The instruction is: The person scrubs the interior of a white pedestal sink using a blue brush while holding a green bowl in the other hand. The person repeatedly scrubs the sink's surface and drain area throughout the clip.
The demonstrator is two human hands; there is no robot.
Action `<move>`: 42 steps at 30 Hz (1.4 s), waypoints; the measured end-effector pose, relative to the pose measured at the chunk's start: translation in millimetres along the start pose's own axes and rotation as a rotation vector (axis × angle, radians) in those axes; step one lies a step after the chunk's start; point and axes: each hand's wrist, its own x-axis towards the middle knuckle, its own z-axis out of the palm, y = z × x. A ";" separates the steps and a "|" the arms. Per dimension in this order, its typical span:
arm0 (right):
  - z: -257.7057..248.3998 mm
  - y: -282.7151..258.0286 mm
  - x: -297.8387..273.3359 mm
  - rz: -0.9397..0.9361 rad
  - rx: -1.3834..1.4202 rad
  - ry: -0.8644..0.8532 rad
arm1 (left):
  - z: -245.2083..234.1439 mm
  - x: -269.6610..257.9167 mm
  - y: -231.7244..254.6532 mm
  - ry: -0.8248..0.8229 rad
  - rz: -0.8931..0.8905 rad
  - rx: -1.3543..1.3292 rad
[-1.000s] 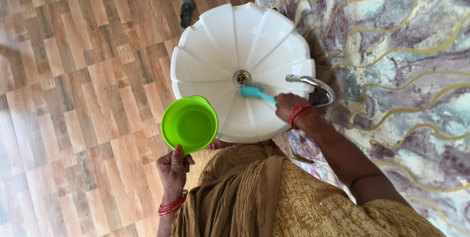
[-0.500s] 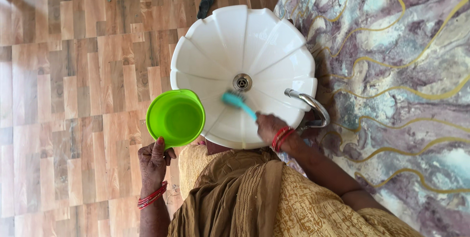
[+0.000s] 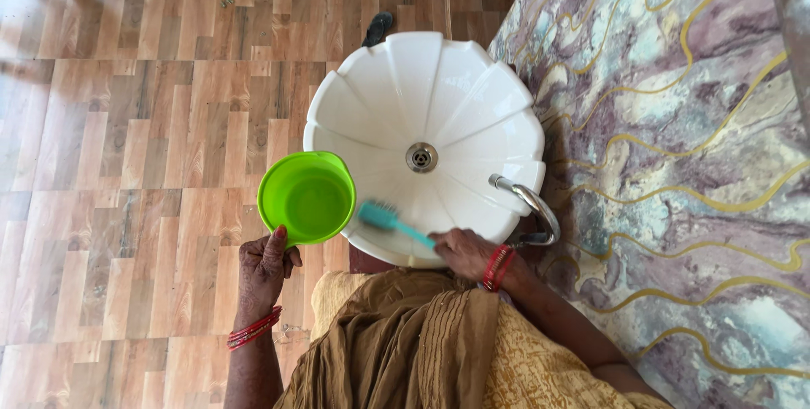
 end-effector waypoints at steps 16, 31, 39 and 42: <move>-1.0 40.0 4.7 -0.032 -0.058 -0.026 | 7.5 0.8 -2.6 0.035 -0.010 0.057; 24.4 -5.2 19.3 0.151 0.319 0.049 | 8.6 -3.4 -26.0 0.033 0.077 -0.271; 43.2 -27.8 47.2 0.188 0.167 0.266 | -35.2 -16.2 -28.9 0.047 0.126 -0.223; 34.0 -70.7 21.8 0.051 0.522 0.076 | -50.7 -22.8 -21.6 0.051 0.101 -0.163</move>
